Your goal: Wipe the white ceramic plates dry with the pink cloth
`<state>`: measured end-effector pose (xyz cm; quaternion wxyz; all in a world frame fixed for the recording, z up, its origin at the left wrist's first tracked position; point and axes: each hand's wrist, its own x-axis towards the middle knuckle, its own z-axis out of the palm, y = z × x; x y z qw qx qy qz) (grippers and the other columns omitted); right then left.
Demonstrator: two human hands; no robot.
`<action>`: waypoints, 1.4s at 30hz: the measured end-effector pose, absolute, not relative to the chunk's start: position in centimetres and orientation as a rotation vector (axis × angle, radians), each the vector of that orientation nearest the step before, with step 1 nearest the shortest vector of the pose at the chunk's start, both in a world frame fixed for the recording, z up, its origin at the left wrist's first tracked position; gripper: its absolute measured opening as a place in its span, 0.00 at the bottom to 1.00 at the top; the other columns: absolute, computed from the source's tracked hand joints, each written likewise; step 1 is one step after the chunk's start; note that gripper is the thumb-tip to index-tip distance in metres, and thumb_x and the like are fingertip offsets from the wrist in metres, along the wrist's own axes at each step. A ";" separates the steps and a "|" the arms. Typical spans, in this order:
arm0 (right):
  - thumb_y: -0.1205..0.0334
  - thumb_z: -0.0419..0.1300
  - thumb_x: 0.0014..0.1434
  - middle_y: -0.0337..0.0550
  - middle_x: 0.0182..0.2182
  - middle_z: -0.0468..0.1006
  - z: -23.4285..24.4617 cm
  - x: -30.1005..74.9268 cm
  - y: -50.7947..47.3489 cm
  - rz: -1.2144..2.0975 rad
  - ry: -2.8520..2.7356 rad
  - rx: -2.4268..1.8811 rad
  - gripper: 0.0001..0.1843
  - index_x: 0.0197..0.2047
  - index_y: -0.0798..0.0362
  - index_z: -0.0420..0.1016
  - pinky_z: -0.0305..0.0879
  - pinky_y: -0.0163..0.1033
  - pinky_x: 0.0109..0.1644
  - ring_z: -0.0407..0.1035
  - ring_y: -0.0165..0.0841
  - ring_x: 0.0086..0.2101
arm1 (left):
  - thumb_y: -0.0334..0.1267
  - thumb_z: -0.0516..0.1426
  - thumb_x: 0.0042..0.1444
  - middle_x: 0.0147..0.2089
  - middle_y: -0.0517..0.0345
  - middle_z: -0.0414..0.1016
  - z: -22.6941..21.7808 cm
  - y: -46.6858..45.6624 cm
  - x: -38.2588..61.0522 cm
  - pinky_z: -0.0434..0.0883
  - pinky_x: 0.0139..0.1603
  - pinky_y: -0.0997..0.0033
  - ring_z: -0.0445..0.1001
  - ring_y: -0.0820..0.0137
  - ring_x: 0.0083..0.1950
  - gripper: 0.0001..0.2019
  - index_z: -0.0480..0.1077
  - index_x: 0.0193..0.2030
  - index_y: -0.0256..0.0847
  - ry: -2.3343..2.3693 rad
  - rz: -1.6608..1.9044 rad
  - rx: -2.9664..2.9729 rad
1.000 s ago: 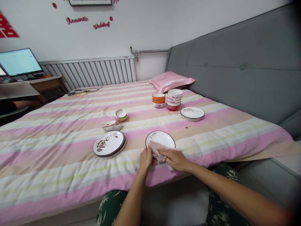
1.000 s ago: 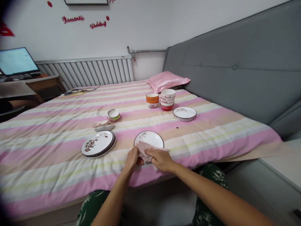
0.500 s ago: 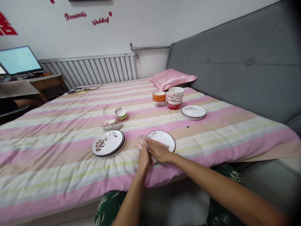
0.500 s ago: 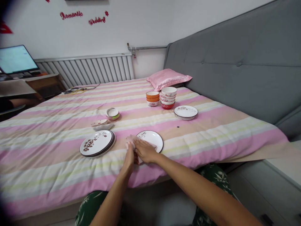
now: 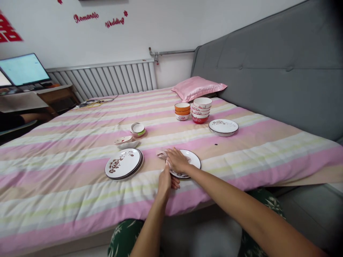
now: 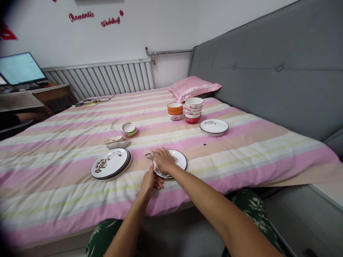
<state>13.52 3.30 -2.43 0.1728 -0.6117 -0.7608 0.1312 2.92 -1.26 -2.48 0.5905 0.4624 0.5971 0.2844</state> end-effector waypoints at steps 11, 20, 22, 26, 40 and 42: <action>0.61 0.44 0.61 0.43 0.65 0.46 -2.8 17.0 4.2 0.365 -2.153 -1.855 0.29 0.65 0.43 0.42 0.33 0.53 0.62 0.34 0.40 0.64 | 0.47 0.45 0.58 0.15 0.60 0.68 -2.9 -1.5 2.7 0.58 0.12 0.78 0.66 0.72 0.12 0.14 0.60 0.35 0.36 1.277 0.703 1.120; 0.67 0.50 0.54 0.46 0.65 0.43 -2.7 19.3 2.4 0.372 -2.179 -1.973 0.37 0.66 0.47 0.41 0.37 0.53 0.62 0.35 0.42 0.64 | 0.47 0.45 0.58 0.14 0.61 0.68 -3.0 -1.6 2.6 0.58 0.12 0.79 0.66 0.72 0.12 0.14 0.60 0.34 0.37 1.254 0.703 1.140; 0.68 0.46 0.56 0.48 0.65 0.45 -2.7 19.7 1.7 0.366 -2.191 -1.960 0.34 0.65 0.49 0.44 0.39 0.51 0.63 0.39 0.41 0.63 | 0.46 0.44 0.59 0.14 0.61 0.68 -2.9 -1.6 2.6 0.57 0.12 0.79 0.66 0.72 0.12 0.14 0.59 0.34 0.37 1.260 0.700 1.139; 0.68 0.41 0.58 0.49 0.64 0.49 -2.2 20.1 0.1 0.361 -2.231 -1.920 0.29 0.64 0.54 0.50 0.40 0.47 0.63 0.43 0.39 0.62 | 0.47 0.45 0.59 0.14 0.62 0.68 -2.6 -1.6 2.7 0.57 0.12 0.80 0.67 0.72 0.12 0.13 0.59 0.35 0.37 1.272 0.699 1.138; 0.67 0.44 0.56 0.47 0.62 0.55 -0.5 20.4 -5.3 0.493 -2.261 -1.829 0.30 0.62 0.55 0.55 0.44 0.46 0.64 0.49 0.37 0.61 | 0.46 0.45 0.58 0.14 0.62 0.68 -3.0 -1.6 2.5 0.58 0.12 0.80 0.67 0.73 0.12 0.13 0.61 0.35 0.37 1.271 0.700 1.188; 0.66 0.43 0.56 0.46 0.62 0.55 -0.2 20.1 -6.2 0.499 -2.279 -1.789 0.29 0.62 0.54 0.56 0.44 0.46 0.64 0.49 0.36 0.61 | 0.48 0.45 0.58 0.15 0.61 0.68 -3.1 -1.6 2.4 0.58 0.13 0.80 0.67 0.73 0.12 0.15 0.61 0.35 0.37 1.271 0.705 1.198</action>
